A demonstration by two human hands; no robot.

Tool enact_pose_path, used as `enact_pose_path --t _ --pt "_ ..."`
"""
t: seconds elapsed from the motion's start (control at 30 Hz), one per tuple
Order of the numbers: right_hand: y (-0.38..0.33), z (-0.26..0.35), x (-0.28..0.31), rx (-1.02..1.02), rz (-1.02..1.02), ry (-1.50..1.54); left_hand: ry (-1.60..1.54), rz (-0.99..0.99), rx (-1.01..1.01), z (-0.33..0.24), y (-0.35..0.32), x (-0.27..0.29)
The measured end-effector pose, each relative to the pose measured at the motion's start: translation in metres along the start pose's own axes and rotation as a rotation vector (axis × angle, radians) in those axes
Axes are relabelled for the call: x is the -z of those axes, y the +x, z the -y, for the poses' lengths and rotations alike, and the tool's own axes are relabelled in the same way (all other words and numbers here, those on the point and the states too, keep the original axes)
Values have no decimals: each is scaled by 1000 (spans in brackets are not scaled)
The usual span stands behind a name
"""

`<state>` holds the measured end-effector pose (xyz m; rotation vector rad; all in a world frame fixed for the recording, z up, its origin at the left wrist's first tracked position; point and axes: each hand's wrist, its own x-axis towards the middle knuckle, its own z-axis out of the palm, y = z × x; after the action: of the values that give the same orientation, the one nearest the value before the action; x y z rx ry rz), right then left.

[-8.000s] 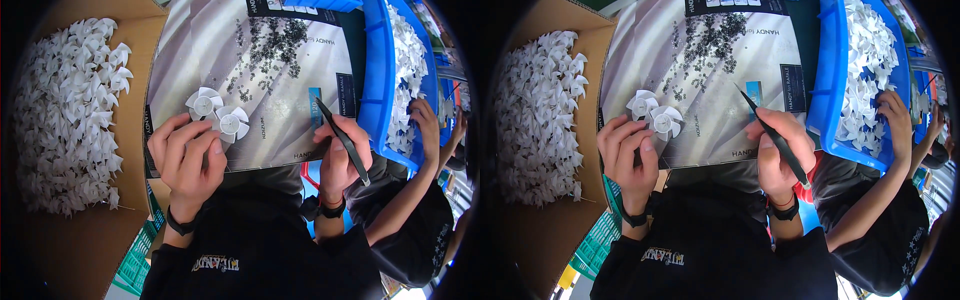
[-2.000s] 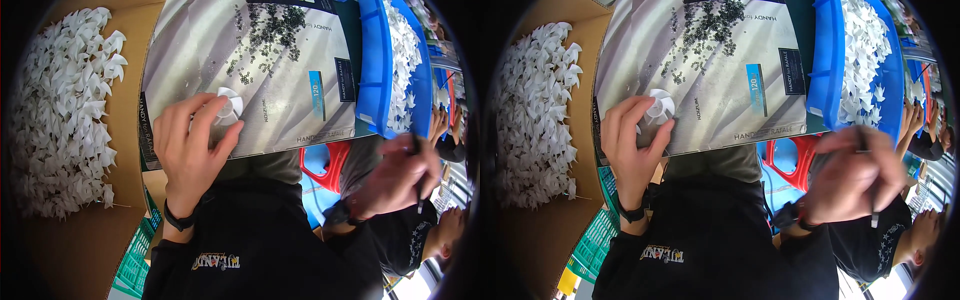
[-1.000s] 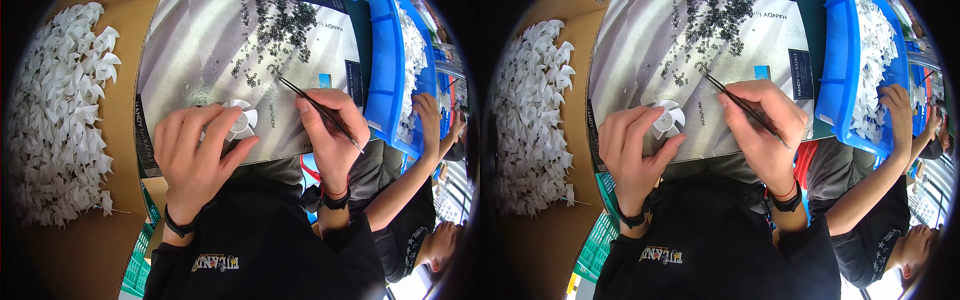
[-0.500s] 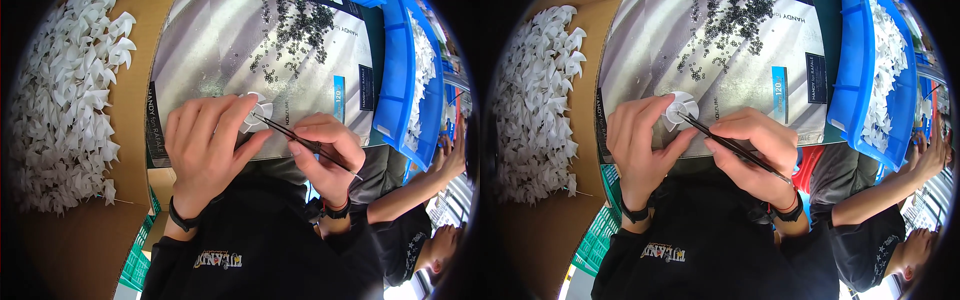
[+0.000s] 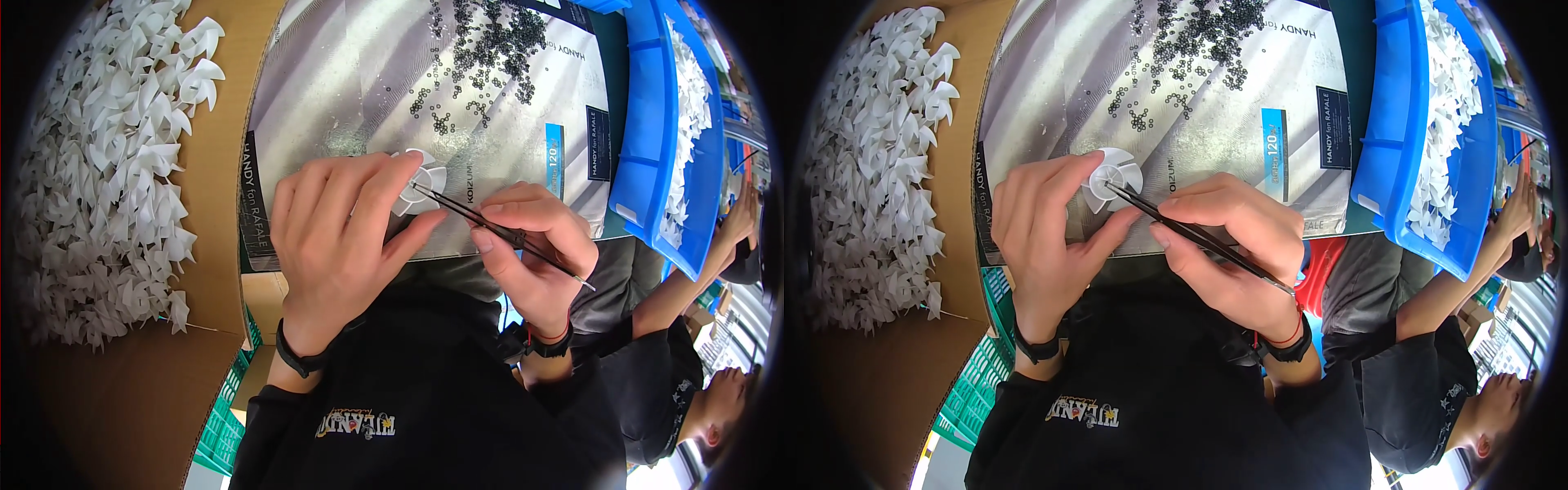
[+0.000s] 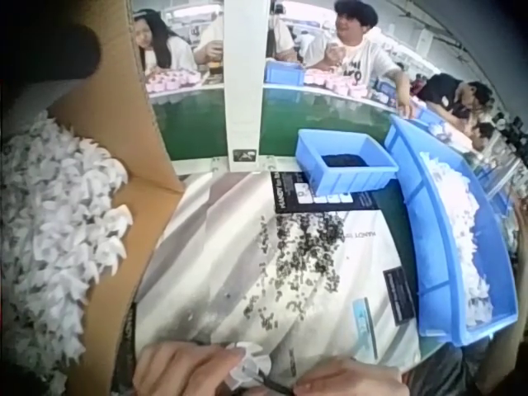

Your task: The person picks up a white fan blade from a box, places it on the work surface, and uses tweezers to insert a small black ring into its center.

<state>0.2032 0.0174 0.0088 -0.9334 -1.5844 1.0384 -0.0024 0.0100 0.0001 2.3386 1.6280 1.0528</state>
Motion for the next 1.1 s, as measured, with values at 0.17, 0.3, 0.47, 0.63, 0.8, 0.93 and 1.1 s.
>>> enact_pose_path --t 0.17,0.3,0.47,0.63,0.8,0.93,1.1 --pt "2 2 1 -12 9 -22 -17 34 6 -1 1 2" --pt "3 4 0 -20 11 -32 -17 31 5 -1 2 2" --pt "6 12 3 -58 89 -67 6 -11 8 2 0 -3" --pt "14 24 6 -35 190 -168 -3 -4 22 0 0 -1" --pt "11 24 4 -77 169 -153 2 -12 24 0 0 -2" --pt "13 25 3 -91 154 -153 10 -17 16 0 0 -3" --pt "10 26 5 -173 164 -176 18 -14 22 -1 0 -3"
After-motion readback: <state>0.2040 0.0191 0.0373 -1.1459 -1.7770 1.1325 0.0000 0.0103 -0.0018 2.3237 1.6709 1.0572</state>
